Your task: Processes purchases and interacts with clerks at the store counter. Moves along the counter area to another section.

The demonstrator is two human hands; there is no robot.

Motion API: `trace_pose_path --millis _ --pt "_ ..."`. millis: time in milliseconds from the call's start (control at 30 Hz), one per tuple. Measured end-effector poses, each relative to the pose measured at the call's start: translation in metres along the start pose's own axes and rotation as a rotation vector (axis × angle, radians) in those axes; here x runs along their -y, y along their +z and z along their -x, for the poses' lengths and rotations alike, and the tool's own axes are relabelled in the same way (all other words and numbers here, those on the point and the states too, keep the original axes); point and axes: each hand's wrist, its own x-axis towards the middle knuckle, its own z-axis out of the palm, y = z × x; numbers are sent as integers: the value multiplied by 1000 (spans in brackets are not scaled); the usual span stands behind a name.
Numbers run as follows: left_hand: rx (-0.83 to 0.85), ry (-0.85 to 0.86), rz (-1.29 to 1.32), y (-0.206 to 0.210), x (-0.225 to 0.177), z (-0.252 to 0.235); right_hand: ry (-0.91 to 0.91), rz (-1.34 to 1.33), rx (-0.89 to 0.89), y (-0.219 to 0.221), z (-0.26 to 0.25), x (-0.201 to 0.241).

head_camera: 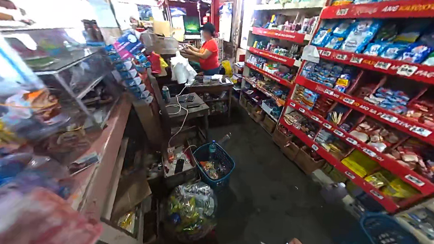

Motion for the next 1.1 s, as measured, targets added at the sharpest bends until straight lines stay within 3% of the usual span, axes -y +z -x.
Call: trace_pose_path --millis 33,133,200,433,600,667,767,833,900,967,1033,1100 --pt "114 37 20 9 21 9 -14 -7 -1 0 -7 -2" --pt "232 -456 -79 107 -13 47 -57 -39 -36 -4 -35 -2" --pt "283 -605 -23 176 5 65 -57 -79 -48 -9 -62 -1" --pt "454 -668 347 412 69 61 -56 -134 -245 -35 -196 -17" --pt "459 -687 588 613 150 33 14 -125 -402 -62 -344 -94" --pt "425 -887 692 703 185 27 133 -86 -429 -68 -410 -129" --pt "365 -1389 867 813 218 33 231 -29 -404 -87 -501 -138" --pt "542 -1471 867 859 229 60 208 -19 -386 -108 -554 -128" --pt "826 -1415 873 884 243 90 174 -29 -392 -126 -607 -122" --pt "913 -1506 789 900 262 108 170 -19 -358 -145 -666 -128" --pt "643 -1755 650 921 297 113 206 33 -290 -163 -736 -134" --pt "344 -1773 624 945 350 100 253 94 -227 -182 -816 -106"
